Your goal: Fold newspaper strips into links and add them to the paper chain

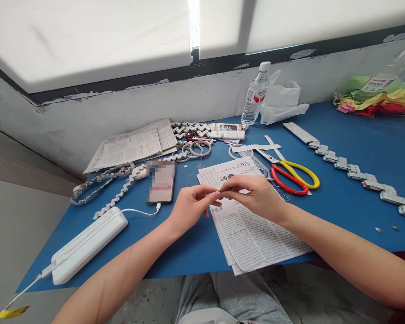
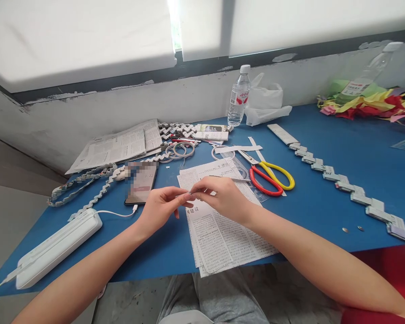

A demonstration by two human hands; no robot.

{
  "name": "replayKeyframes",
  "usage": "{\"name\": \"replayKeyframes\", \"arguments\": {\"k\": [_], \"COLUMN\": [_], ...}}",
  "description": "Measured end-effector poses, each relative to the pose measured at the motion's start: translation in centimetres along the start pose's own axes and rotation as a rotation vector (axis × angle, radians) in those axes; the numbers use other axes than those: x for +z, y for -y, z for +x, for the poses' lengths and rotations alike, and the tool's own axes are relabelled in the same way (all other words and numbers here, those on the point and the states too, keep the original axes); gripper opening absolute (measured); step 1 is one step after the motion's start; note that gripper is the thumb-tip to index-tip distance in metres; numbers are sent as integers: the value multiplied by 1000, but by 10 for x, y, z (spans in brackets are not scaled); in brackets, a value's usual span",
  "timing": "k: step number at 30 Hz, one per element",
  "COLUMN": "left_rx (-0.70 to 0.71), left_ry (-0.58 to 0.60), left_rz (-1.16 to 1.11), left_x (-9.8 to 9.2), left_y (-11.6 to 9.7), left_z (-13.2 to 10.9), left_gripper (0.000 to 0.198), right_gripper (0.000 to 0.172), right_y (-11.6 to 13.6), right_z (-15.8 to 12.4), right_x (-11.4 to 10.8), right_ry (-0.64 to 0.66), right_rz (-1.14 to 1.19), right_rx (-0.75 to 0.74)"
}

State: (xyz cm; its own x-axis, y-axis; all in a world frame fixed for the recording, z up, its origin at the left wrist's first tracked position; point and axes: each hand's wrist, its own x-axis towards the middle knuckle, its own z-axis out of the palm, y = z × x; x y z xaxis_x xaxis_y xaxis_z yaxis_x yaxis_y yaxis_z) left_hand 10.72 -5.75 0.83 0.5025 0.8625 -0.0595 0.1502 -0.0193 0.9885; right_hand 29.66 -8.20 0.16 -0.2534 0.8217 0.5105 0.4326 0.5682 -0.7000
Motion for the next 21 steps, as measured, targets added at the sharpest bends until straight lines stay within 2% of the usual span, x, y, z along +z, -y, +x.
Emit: {"name": "replayKeyframes", "arguments": {"k": [4, 7, 9, 13, 18, 20, 21], "left_rx": [-9, 34, 112, 333, 633, 672, 648], "left_ry": [18, 15, -4, -34, -115, -148, -152], "left_rz": [-15, 10, 75, 280, 634, 704, 706], "left_x": [-1, -2, -1, -3, -7, -8, -7], "left_y": [0, 0, 0, 1, 10, 12, 12], "left_z": [1, 0, -3, -7, -1, 2, 3], "left_gripper": [27, 27, 26, 24, 20, 20, 20], "right_gripper": [12, 19, 23, 18, 20, 21, 21], "right_y": [-2, -2, 0, 4, 5, 4, 4], "right_z": [-3, -4, -4, -1, 0, -1, -1], "right_x": [2, 3, 3, 1, 2, 2, 3], "right_ry": [-28, -62, -59, -1, 8, -16, -30], "right_rz": [-27, 73, 181, 385, 493, 444, 391], "right_rx": [-56, 55, 173, 328, 373, 361, 348]}}
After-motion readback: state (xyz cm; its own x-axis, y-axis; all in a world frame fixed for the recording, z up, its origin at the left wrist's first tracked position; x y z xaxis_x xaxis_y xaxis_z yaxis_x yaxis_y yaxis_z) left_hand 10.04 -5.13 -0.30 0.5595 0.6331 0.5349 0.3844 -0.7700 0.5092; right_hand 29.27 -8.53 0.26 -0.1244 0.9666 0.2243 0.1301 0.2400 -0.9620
